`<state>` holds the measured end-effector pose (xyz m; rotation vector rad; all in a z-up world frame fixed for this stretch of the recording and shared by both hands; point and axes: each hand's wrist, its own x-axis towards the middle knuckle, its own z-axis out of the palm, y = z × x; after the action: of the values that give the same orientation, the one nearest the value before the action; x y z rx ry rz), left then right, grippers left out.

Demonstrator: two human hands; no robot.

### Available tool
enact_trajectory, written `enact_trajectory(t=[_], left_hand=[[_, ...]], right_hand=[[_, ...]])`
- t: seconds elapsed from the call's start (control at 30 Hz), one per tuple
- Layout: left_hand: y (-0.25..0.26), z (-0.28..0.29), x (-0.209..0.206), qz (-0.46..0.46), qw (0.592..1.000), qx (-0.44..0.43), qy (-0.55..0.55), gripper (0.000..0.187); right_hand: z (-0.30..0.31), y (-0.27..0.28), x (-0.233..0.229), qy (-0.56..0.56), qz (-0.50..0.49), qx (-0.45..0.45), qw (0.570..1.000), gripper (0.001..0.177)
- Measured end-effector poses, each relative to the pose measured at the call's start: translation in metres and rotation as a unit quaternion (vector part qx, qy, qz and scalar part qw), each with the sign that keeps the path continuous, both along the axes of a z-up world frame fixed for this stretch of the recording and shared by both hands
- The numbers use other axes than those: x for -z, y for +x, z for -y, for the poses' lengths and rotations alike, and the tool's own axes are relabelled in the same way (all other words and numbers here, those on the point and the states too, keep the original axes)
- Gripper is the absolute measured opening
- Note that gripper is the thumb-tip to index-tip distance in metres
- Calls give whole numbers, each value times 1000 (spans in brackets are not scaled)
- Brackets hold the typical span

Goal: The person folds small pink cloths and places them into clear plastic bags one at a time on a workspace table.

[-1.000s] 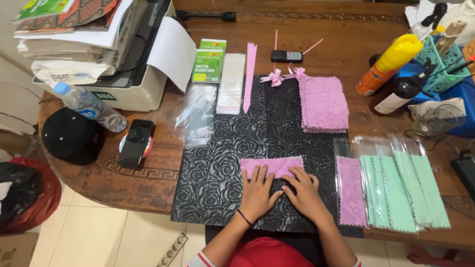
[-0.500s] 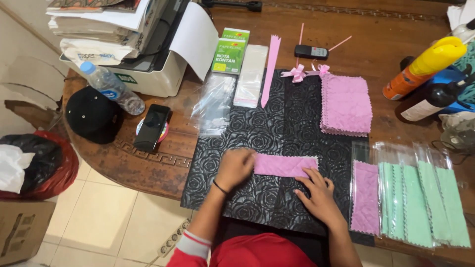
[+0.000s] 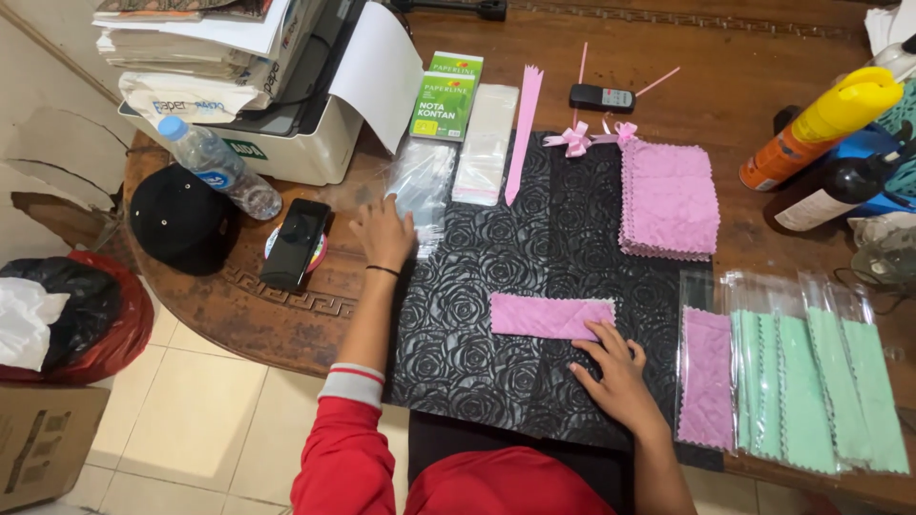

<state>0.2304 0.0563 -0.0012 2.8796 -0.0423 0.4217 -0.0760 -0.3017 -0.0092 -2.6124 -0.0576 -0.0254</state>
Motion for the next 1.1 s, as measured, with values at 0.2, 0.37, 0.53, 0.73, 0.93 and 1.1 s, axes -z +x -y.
enact_trajectory(t=[0.2, 0.37, 0.53, 0.73, 0.93, 1.1], left_hand=[[7, 1, 16, 64, 992, -26, 102, 32], [13, -3, 25, 99, 990, -12, 103, 23], [-1, 2, 3, 116, 989, -15, 87, 22], [-28, -1, -34, 261, 965, 27, 13, 9], [-49, -10, -67, 240, 968, 48, -62, 12], [-54, -8, -82, 73, 821, 68, -563, 16]], right_hand=[[1, 0, 3, 1, 3, 5, 1000, 33], [-1, 0, 1, 0, 7, 10, 1000, 32], [-3, 0, -3, 11, 2, 17, 1000, 31], [-3, 1, -2, 13, -7, 15, 1000, 30], [-3, 0, -4, 19, -17, 15, 1000, 31], [-4, -1, -4, 16, -1, 13, 1000, 30]])
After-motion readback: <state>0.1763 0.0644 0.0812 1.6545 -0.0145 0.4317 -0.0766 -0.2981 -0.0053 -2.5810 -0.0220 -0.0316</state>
